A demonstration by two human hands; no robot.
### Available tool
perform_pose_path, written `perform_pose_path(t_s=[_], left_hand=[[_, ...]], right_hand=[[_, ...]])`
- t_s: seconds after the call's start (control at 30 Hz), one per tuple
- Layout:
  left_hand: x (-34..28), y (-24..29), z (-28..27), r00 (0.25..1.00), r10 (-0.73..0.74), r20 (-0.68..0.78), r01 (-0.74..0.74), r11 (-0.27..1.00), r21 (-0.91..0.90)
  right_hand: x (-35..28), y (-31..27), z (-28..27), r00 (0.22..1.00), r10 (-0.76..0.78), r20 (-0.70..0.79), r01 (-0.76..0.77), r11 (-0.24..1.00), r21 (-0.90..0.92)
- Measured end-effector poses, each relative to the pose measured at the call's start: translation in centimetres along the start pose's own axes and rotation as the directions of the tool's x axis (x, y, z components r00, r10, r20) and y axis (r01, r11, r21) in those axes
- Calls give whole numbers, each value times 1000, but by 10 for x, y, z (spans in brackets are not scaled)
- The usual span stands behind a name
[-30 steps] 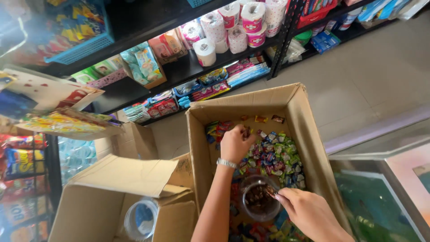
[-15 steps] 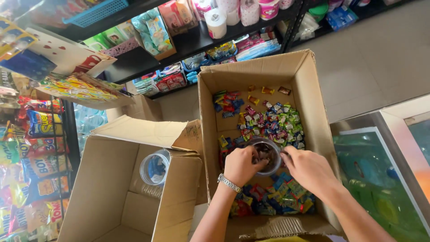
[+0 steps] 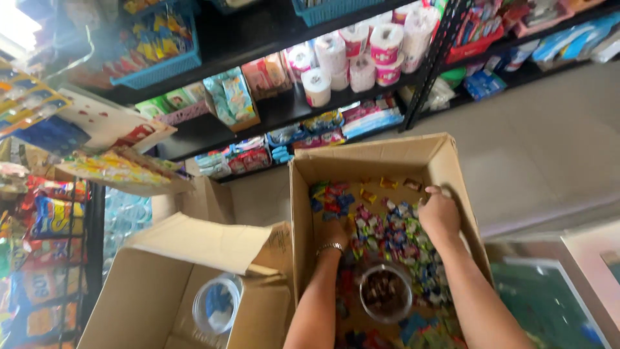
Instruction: Sorting and organizing various candy and snack items into containers in a grocery store.
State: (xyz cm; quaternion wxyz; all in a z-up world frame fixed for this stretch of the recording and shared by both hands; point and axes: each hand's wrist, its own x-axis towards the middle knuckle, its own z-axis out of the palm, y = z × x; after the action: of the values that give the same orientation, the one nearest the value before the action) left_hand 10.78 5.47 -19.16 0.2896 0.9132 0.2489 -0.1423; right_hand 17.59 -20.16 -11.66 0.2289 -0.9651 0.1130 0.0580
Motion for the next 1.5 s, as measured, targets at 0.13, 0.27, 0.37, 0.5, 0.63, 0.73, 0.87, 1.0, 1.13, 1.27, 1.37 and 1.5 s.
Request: perform_pose_path(t_s=[0.13, 0.27, 0.37, 0.5, 0.63, 0.73, 0.87, 1.0, 1.13, 1.27, 1.37, 1.5], left_hand=[[73, -17, 67, 993, -14, 120, 0, 994, 111], [100, -43, 121, 995, 86, 53, -98, 953, 286], [82, -32, 101, 996, 69, 48, -79, 964, 253], [62, -14, 65, 994, 21, 105, -33, 993, 118], [44, -1, 37, 996, -45, 83, 43, 999, 24], [18, 2, 10, 1000, 9, -3, -10, 958, -286], [-83, 52, -90, 987, 145, -76, -164, 887, -431], [-118, 67, -114, 977, 214, 5, -202, 927, -316], [-86, 67, -93, 942, 323, -90, -334, 886, -323], [9, 53, 4, 925, 365, 106, -368, 930, 9], [47, 54, 46, 891, 375, 254, -428, 881, 201], [130, -8, 180, 874, 425, 237, -486, 792, 370]], right_hand=[[87, 37, 104, 999, 26, 35, -22, 992, -121], [103, 54, 147, 967, 210, 142, -193, 973, -126], [92, 48, 141, 982, 51, 180, -3, 967, -256], [99, 52, 137, 990, 1, 144, 28, 979, -201], [22, -15, 19, 996, 4, 92, -15, 993, 117], [-85, -72, -92, 916, 77, 394, -108, 993, 57], [-175, -45, -109, 901, -256, 351, 259, 965, 40], [-202, -6, -82, 821, -511, 253, 511, 856, 71], [-139, -21, -80, 920, -201, 336, 208, 978, 17], [-48, 21, 25, 953, -210, 219, 210, 977, 25], [-17, 29, 84, 944, -262, 200, 271, 962, -17], [-30, 16, 78, 922, -27, 386, 67, 994, -91]])
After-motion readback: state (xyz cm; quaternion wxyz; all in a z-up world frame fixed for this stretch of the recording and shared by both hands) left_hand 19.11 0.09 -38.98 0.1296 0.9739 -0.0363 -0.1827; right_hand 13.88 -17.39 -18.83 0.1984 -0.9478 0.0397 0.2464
